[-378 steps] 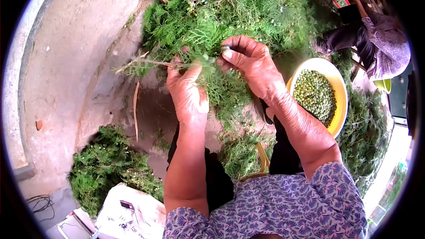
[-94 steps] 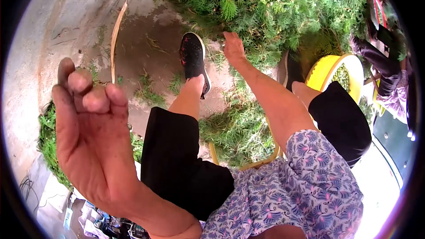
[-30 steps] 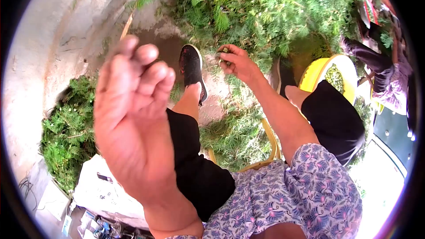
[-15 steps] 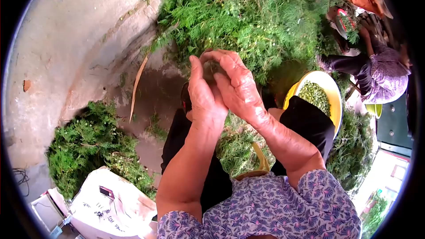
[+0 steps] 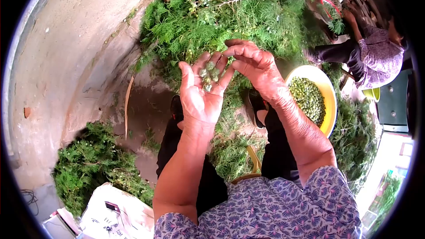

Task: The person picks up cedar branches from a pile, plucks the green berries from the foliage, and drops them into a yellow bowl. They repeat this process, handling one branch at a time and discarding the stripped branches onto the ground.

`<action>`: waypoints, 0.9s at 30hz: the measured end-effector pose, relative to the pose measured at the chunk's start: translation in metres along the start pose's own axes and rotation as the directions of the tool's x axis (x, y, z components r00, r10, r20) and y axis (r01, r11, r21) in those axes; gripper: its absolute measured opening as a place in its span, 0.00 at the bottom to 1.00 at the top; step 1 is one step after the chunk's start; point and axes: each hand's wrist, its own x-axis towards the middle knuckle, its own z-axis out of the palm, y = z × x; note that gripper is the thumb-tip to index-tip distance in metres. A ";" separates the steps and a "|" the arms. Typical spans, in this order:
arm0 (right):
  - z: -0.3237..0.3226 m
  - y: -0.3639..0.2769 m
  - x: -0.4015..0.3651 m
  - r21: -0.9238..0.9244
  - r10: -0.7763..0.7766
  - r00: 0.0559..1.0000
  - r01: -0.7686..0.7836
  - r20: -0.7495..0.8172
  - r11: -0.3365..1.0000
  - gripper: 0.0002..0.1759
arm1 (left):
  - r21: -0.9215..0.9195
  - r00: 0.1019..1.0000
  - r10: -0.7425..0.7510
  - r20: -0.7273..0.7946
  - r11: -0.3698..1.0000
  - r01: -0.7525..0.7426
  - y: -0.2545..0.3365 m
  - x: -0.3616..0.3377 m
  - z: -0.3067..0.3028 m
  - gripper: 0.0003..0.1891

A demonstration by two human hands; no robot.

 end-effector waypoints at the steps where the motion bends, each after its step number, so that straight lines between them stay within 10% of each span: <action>1: 0.000 0.001 -0.001 -0.012 -0.014 1.000 0.013 -0.012 1.000 0.15 | 0.023 1.000 -0.002 -0.003 1.000 0.002 -0.001 0.000 0.001 0.30; 13: -0.005 0.000 -0.011 -0.269 -0.126 0.988 0.147 0.091 0.952 0.16 | 0.105 0.991 -0.128 0.040 0.987 0.123 -0.014 0.004 -0.002 0.38; 18: -0.002 0.006 -0.009 -0.656 -0.342 0.921 0.376 0.186 0.654 0.14 | 0.180 0.991 -0.132 0.025 0.976 0.126 -0.022 0.002 0.005 0.42; 27: -0.006 0.007 -0.008 -0.392 -0.118 0.986 0.155 0.117 0.907 0.09 | 0.134 0.987 -0.159 0.016 0.979 0.156 -0.023 0.001 0.004 0.40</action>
